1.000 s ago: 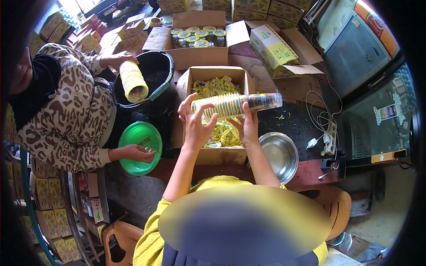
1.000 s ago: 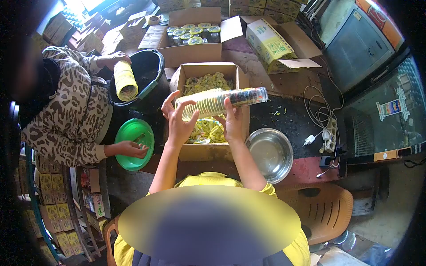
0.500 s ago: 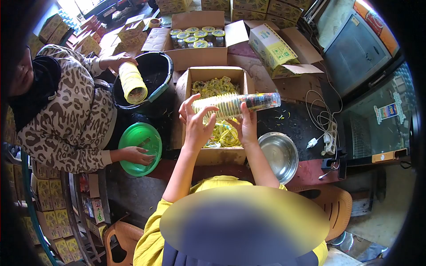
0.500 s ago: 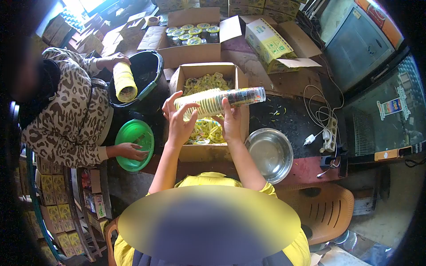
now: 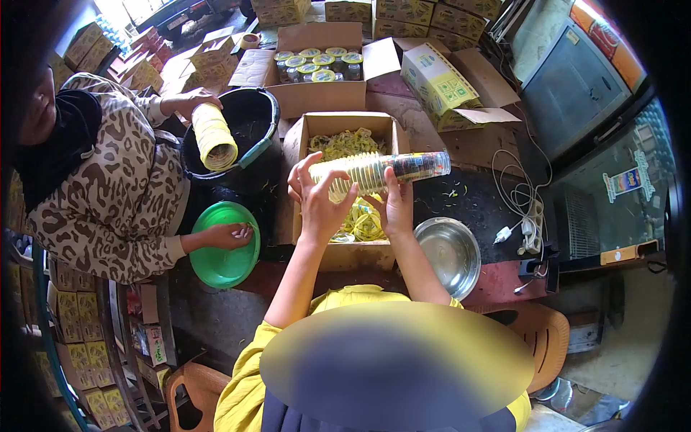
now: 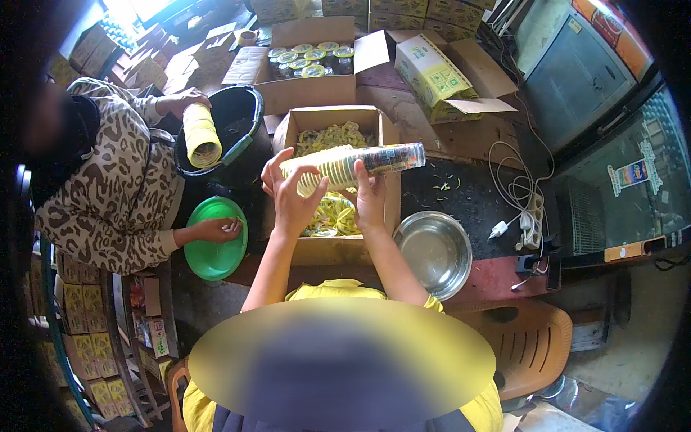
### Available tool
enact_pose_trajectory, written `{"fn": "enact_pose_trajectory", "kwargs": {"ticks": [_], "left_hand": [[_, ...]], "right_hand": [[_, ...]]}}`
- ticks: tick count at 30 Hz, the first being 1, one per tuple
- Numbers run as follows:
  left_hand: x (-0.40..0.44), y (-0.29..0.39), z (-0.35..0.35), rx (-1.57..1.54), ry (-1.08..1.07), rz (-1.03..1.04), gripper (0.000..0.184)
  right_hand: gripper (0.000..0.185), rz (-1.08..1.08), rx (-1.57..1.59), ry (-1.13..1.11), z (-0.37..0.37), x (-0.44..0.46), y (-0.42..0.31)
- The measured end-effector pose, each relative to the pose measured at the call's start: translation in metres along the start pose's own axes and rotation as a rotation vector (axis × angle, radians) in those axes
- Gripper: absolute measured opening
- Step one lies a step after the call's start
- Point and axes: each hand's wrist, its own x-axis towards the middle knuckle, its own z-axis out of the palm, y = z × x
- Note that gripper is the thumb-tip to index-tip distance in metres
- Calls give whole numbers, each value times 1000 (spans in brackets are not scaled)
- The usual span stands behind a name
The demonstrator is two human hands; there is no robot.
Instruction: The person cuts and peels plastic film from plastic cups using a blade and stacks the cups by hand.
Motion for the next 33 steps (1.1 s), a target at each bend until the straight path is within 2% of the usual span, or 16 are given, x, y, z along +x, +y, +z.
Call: {"fn": "enact_pose_trajectory", "kwargs": {"ticks": [6, 12, 22, 33], "left_hand": [[4, 5, -2, -15, -15, -3, 21], [2, 7, 0, -1, -62, 85, 16], [2, 7, 1, -12, -97, 116, 16], [0, 8, 8, -36, -33, 71, 10]], "right_hand": [[37, -7, 6, -10, 1, 0, -1], [36, -10, 1, 7, 2, -3, -1], [35, -21, 14, 1, 2, -2, 0], [45, -22, -13, 28, 6, -5, 3]]}}
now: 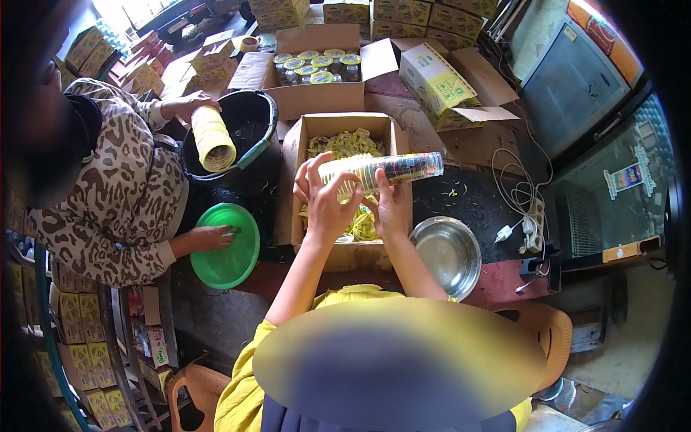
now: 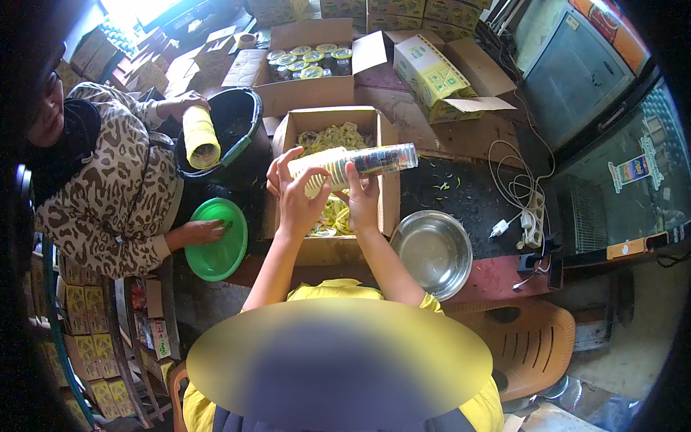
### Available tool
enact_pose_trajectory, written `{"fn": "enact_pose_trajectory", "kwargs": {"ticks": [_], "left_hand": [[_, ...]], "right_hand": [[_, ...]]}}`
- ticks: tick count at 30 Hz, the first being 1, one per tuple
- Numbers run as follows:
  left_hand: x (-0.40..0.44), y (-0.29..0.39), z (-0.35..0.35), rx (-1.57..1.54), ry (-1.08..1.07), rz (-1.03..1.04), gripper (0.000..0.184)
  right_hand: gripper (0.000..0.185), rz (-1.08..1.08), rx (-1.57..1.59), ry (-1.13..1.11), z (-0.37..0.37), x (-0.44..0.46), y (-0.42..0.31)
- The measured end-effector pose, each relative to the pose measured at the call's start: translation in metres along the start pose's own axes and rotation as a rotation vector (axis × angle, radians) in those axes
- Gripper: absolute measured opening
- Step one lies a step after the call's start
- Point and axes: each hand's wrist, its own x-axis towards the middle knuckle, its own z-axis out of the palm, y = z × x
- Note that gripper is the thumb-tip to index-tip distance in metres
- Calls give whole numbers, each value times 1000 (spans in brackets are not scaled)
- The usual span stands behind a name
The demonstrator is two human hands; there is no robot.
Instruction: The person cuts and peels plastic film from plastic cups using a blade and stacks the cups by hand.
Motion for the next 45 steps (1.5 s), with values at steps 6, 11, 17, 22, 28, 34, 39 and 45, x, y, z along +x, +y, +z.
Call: {"fn": "enact_pose_trajectory", "kwargs": {"ticks": [6, 11, 17, 22, 28, 34, 39, 45], "left_hand": [[0, 7, 0, 71, 24, -29, 15], [-3, 2, 2, 27, 11, -59, 23], [-17, -17, -16, 40, 15, -175, 32], [-33, -35, -39, 27, 26, -283, 33], [-48, -53, -73, 66, 102, -318, 29], [-60, -65, -83, 61, 155, -379, 24], [-54, -68, -74, 71, 84, -382, 14], [-41, -69, -57, 62, 53, -381, 11]], "right_hand": [[46, 21, -19, 18, -6, 4, 9], [45, -117, -84, 6, -4, 3, 8], [44, -597, -663, -147, -3, 11, -13], [47, -540, -612, -127, -21, 35, -1], [44, -506, -261, 166, -70, 92, -32], [50, -793, -993, 440, -138, 138, -66], [47, -640, -1236, 414, -170, 143, -26], [53, -655, -1246, 425, -189, 152, -3]]}}
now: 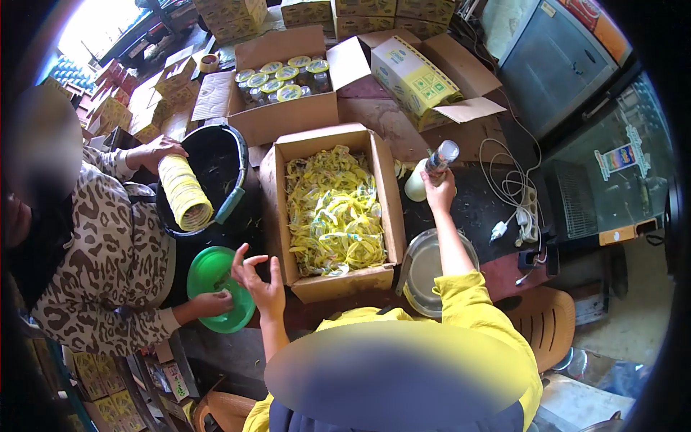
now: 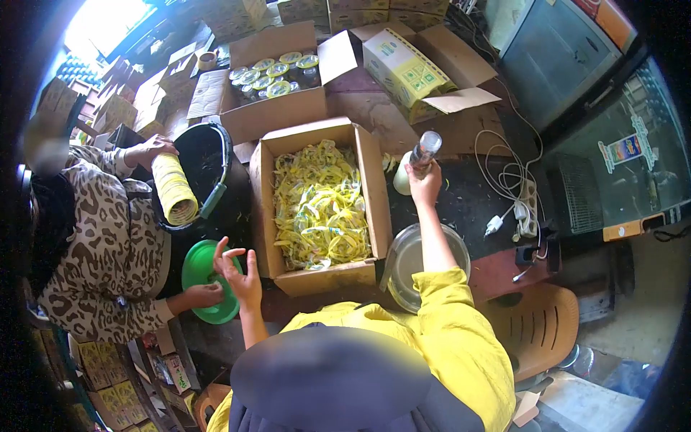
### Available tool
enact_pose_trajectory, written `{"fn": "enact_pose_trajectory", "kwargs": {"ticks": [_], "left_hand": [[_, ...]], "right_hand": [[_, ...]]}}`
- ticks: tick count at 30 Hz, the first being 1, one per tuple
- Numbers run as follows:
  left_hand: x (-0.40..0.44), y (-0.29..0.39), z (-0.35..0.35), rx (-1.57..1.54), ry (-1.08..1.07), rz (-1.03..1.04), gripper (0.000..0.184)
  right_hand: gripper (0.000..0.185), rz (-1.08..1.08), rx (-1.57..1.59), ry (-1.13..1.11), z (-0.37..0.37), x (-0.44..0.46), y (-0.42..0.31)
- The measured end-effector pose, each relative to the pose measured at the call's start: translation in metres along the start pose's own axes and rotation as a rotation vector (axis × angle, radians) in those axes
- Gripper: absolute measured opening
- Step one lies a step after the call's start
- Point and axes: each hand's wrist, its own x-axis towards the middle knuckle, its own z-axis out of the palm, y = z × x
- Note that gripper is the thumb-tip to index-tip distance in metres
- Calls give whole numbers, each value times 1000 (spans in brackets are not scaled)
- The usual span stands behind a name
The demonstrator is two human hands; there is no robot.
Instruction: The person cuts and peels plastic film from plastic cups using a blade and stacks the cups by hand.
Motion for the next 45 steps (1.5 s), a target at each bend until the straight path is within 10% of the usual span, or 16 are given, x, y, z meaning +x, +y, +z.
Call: {"fn": "enact_pose_trajectory", "kwargs": {"ticks": [3, 6, 16, 30, 38, 45], "left_hand": [[6, -2, 9, -42, -32, -23, 9], [10, -10, 18, 3, -90, -25, 8], [42, -20, 63, -49, -315, 196, 22], [90, -46, 96, -172, -325, -2, 29], [79, -45, 87, -235, -280, 39, 23], [51, -7, 53, -345, -234, 143, 48]], "right_hand": [[64, 41, 166, -23, -9, 5, -9], [59, -144, -24, 409, -21, 11, -62], [25, -392, 216, -281, 161, 103, -176], [96, -183, -671, -882, 377, 146, -254], [92, -261, -533, -824, 331, 181, -272], [63, -585, -22, -518, 113, 115, -319]]}}
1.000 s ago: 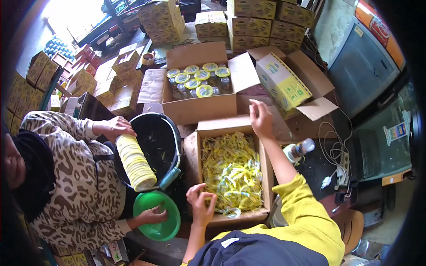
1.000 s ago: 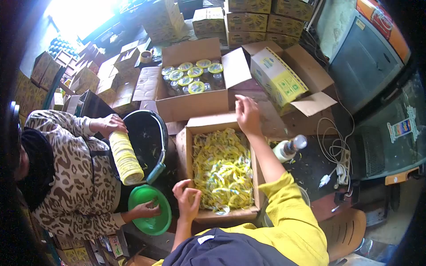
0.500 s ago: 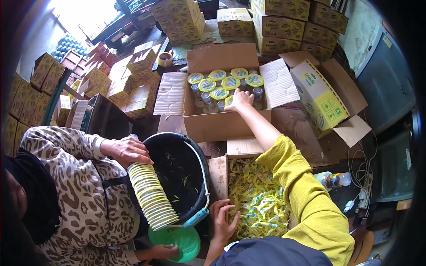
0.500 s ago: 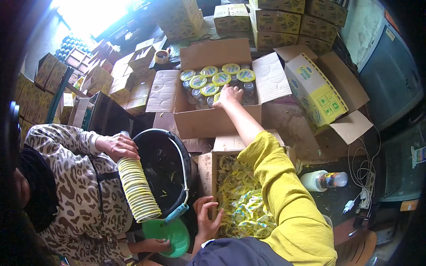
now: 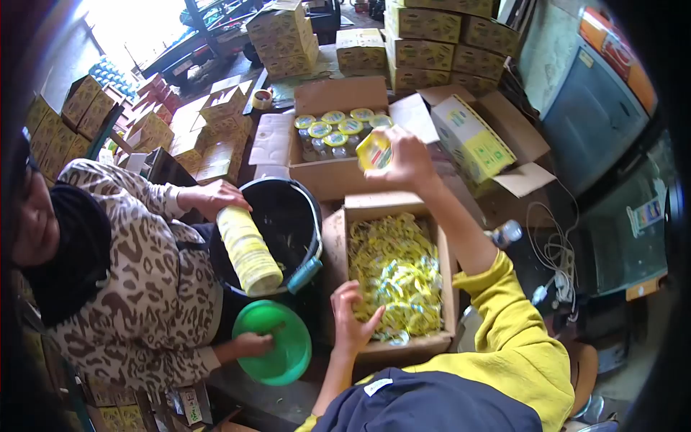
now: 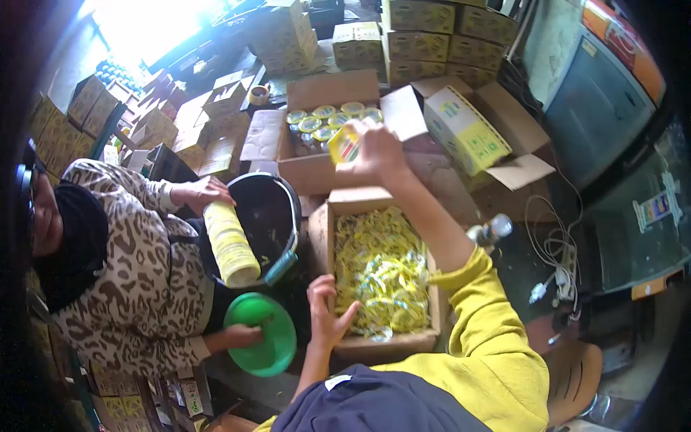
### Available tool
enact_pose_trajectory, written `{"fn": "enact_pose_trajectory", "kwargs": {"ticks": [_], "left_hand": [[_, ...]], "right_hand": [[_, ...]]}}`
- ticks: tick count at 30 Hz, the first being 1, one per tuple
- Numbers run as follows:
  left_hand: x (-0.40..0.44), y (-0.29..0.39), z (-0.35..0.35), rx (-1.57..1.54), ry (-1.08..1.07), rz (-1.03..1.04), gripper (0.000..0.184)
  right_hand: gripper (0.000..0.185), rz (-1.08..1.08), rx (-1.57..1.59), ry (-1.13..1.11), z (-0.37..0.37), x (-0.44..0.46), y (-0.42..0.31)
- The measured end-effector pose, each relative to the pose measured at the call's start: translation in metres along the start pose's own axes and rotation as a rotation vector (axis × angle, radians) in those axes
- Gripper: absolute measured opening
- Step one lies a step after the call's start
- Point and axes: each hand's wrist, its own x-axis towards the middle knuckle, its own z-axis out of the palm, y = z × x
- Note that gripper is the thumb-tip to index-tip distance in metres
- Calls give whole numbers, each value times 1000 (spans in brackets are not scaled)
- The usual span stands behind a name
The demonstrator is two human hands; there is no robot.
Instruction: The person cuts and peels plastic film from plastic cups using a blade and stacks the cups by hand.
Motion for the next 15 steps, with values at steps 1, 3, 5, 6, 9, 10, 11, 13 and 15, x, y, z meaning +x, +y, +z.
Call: {"fn": "enact_pose_trajectory", "kwargs": {"ticks": [1, 3, 5, 6, 9, 10, 11, 13, 15], "left_hand": [[-3, 8, -2, 1, -2, 24, 59], [-11, 26, -7, 45, 1, 45, 82], [-18, 50, -11, -36, 82, 98, 85], [-27, 52, -9, -91, 75, 84, 84], [-65, 43, -3, -462, 64, -81, 76], [-76, 42, -9, -381, 28, -68, 76], [-87, 42, -14, -301, -9, -54, 76], [-104, 44, -19, -204, 16, -36, 77], [-118, 46, -25, -227, 44, -45, 77]], "right_hand": [[63, -60, 34, 1, -16, -33, -19], [65, -140, 155, -49, -43, -95, -56], [65, -171, 278, -154, -53, -153, -85], [66, -147, 362, -197, -53, -179, -96], [68, -48, 547, -230, -53, -242, -121], [69, -1, 592, -147, -51, -259, -123], [70, 48, 634, -65, -52, -275, -124], [61, 201, 707, -1, -63, -303, -115], [41, 395, 587, 225, -64, -335, -87]]}}
